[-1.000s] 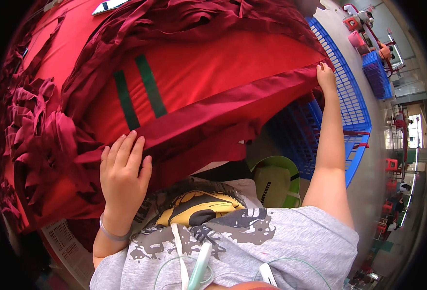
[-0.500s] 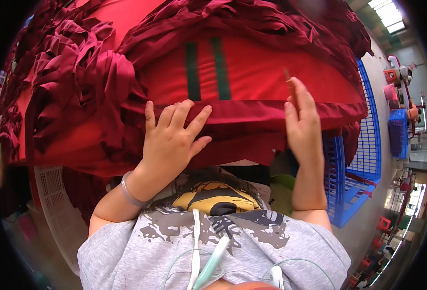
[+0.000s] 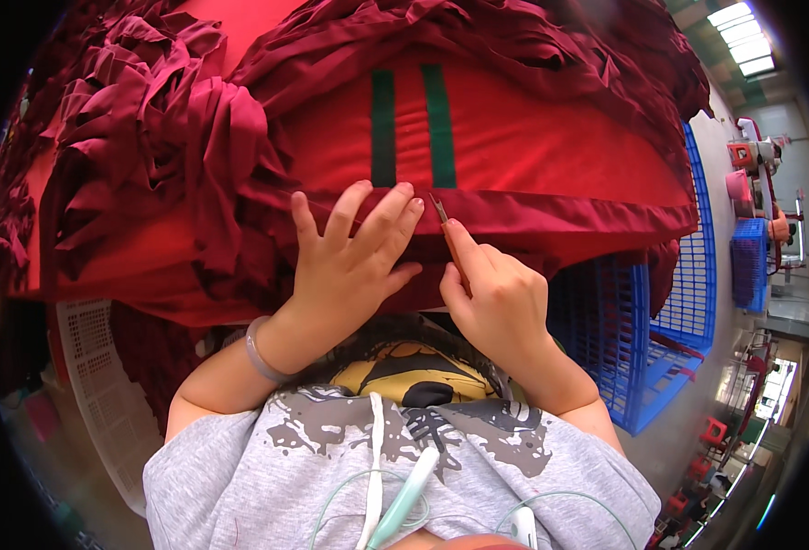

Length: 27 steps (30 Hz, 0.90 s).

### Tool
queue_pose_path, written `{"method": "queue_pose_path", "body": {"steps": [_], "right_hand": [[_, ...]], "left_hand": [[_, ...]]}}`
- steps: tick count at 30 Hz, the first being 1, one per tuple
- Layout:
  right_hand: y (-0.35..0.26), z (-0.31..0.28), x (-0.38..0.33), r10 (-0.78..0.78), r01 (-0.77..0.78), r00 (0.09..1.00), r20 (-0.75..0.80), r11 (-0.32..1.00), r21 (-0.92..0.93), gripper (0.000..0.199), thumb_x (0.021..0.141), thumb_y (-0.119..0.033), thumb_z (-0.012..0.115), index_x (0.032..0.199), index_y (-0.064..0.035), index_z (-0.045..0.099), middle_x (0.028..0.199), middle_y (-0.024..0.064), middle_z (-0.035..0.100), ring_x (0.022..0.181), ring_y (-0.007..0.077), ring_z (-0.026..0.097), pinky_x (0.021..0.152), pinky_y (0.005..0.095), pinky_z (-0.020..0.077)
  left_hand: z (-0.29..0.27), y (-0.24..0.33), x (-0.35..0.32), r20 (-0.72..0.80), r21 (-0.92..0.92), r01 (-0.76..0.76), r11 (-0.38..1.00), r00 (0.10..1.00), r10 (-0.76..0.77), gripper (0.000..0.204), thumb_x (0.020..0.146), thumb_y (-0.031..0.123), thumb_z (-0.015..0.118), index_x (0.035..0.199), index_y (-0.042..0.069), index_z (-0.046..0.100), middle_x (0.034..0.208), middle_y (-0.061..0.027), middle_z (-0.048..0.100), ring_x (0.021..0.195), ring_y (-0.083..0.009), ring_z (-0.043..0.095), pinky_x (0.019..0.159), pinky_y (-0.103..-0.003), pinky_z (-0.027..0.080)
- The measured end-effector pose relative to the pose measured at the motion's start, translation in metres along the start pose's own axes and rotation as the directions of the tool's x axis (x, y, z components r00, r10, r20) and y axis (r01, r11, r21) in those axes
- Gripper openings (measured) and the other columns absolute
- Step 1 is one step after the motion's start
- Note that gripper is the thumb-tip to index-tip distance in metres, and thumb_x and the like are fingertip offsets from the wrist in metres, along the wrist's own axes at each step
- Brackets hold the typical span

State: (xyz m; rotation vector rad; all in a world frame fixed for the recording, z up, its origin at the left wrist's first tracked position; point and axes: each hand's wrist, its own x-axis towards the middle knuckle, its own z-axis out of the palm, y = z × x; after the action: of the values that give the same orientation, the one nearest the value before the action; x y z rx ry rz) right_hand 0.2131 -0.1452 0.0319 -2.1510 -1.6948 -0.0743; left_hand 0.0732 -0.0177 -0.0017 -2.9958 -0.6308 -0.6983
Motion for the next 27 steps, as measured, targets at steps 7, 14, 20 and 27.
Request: {"method": "queue_pose_path", "body": {"steps": [7, 14, 20, 27], "right_hand": [[-0.005, 0.003, 0.003, 0.038, -0.038, 0.998, -0.042, 0.999, 0.003, 0.035, 0.083, -0.014, 0.065, 0.115, -0.0024, 0.067, 0.064, 0.005, 0.059, 0.053, 0.0209, 0.061, 0.048, 0.0334, 0.0474], [-0.006, -0.002, 0.005, 0.044, -0.043, 0.998, -0.04, 0.999, 0.023, 0.032, 0.082, -0.012, 0.066, 0.112, -0.0033, 0.069, 0.064, 0.0055, 0.06, 0.052, 0.0214, 0.061, 0.047, 0.0336, 0.0473], [-0.002, 0.008, 0.013, 0.073, -0.064, 0.989, -0.128, 0.995, 0.07, 0.03, 0.082, -0.011, 0.066, 0.11, -0.003, 0.069, 0.065, 0.0067, 0.062, 0.053, 0.0225, 0.062, 0.048, 0.0344, 0.0481], [0.015, 0.019, 0.022, 0.315, -0.258, 0.861, -0.399, 0.947, 0.192, 0.03, 0.088, -0.011, 0.064, 0.115, 0.0002, 0.067, 0.085, 0.0186, 0.071, 0.067, 0.0298, 0.07, 0.057, 0.0377, 0.0551]], "left_hand": [[0.011, 0.0, 0.0, -0.003, -0.063, -0.017, 0.998, 1.0, 0.017, 0.057, 0.077, 0.034, 0.072, 0.129, 0.016, 0.059, 0.132, 0.0014, 0.055, 0.124, -0.0161, 0.049, 0.115, -0.062, 0.008], [0.01, 0.002, 0.001, -0.007, -0.102, 0.023, 0.995, 1.0, -0.024, 0.055, 0.077, 0.034, 0.072, 0.129, 0.021, 0.059, 0.13, 0.0033, 0.055, 0.122, -0.0168, 0.05, 0.112, -0.066, 0.006], [0.013, 0.002, 0.002, -0.046, -0.091, 0.017, 0.996, 0.999, -0.021, 0.053, 0.077, 0.033, 0.073, 0.127, 0.023, 0.06, 0.13, 0.0035, 0.055, 0.12, -0.0167, 0.05, 0.11, -0.069, 0.007], [0.005, 0.002, 0.001, 0.007, -0.141, 0.018, 0.99, 1.0, -0.017, 0.055, 0.076, 0.034, 0.074, 0.129, 0.022, 0.06, 0.131, 0.0031, 0.055, 0.121, -0.017, 0.051, 0.113, -0.065, 0.006]]}}
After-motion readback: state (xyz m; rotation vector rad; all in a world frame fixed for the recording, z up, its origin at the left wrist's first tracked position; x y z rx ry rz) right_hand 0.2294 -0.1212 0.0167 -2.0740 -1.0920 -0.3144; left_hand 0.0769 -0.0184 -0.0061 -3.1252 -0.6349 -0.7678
